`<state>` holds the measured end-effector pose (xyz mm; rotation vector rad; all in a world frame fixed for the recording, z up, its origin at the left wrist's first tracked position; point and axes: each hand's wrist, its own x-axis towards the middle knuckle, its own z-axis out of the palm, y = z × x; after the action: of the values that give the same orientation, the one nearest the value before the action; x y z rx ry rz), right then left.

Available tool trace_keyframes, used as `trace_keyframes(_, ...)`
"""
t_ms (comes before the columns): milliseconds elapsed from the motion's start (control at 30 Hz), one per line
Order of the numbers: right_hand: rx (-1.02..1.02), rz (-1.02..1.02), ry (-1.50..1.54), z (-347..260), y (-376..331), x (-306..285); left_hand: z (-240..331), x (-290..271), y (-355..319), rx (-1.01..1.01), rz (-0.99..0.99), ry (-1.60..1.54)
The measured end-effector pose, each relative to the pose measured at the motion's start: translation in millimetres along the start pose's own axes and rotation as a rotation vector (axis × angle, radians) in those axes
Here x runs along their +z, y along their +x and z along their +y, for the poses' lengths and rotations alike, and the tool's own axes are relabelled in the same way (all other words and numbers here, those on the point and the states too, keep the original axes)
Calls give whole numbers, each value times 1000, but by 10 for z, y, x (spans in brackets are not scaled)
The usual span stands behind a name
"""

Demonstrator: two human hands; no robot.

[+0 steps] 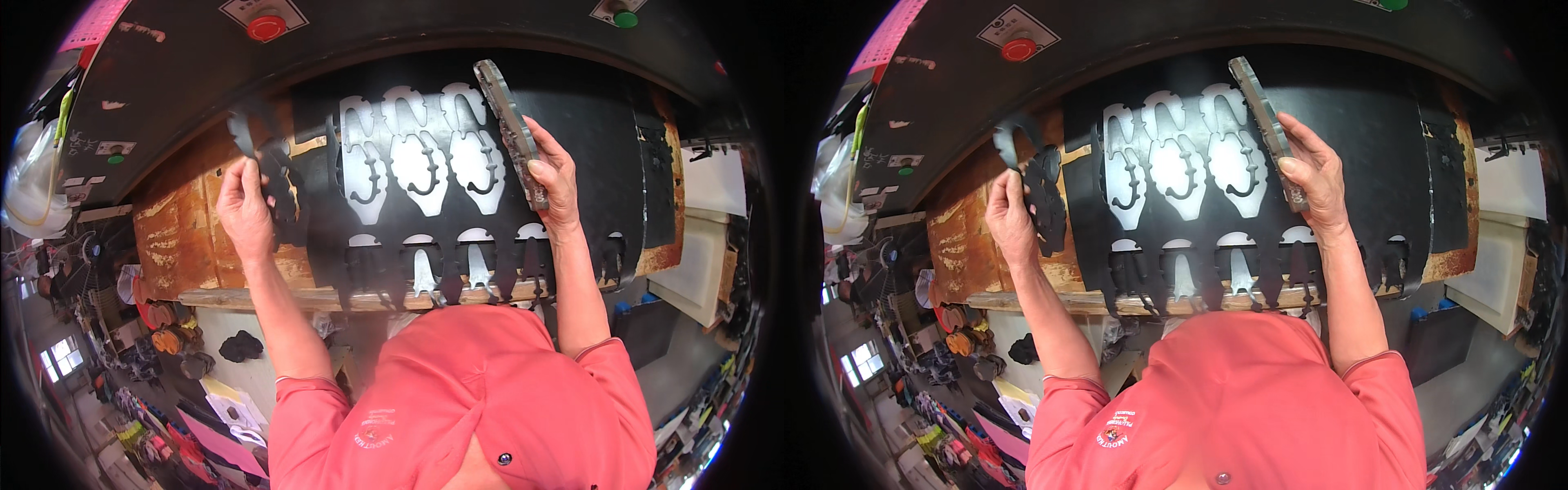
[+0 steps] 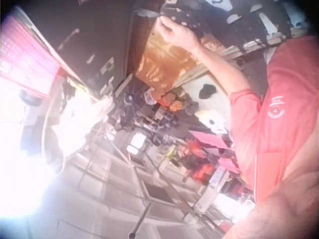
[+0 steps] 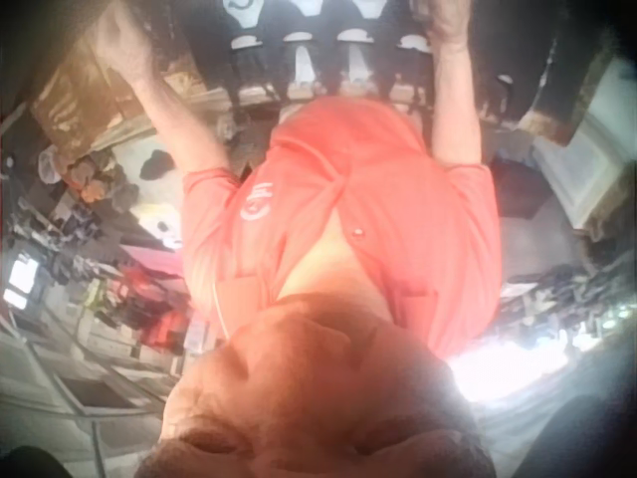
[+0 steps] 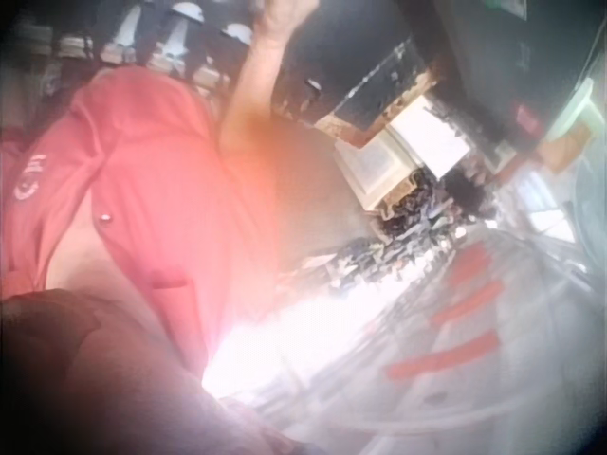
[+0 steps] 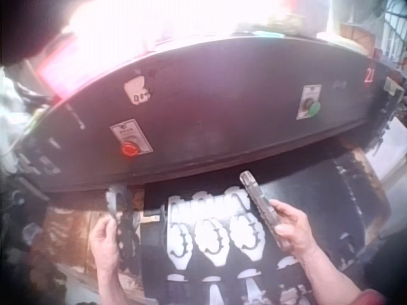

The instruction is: The person places a black rubber sheet on a hydraulic cutting press and uses a slipper sole as a template to position the sheet. They repeatedly press the machine to cut out multiple slipper sole shapes, then remove and stack the cut pieces.

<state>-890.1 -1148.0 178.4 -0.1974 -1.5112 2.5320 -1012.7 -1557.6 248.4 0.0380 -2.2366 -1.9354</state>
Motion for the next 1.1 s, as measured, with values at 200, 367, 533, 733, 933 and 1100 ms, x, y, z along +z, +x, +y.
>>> trace_keyframes(200,-1,-4,-19,27,37,4,-692,-705,143,185,64,884)
trace_keyframes(367,25,78,-4,-57,11,10,-509,-195,-62,308,184,816)
trace_keyframes(533,-201,157,-472,-283,-104,-42,-386,820,-739,531,-434,637)
trace_keyframes(733,-486,190,-1382,-112,-67,-15,-539,1007,-854,654,-460,894)
trace_keyframes(933,-503,200,-1355,106,-87,235,-513,720,-743,584,-467,931)
trace_keyframes(1100,-573,129,-1315,217,-11,386,-541,519,-693,539,-471,982)
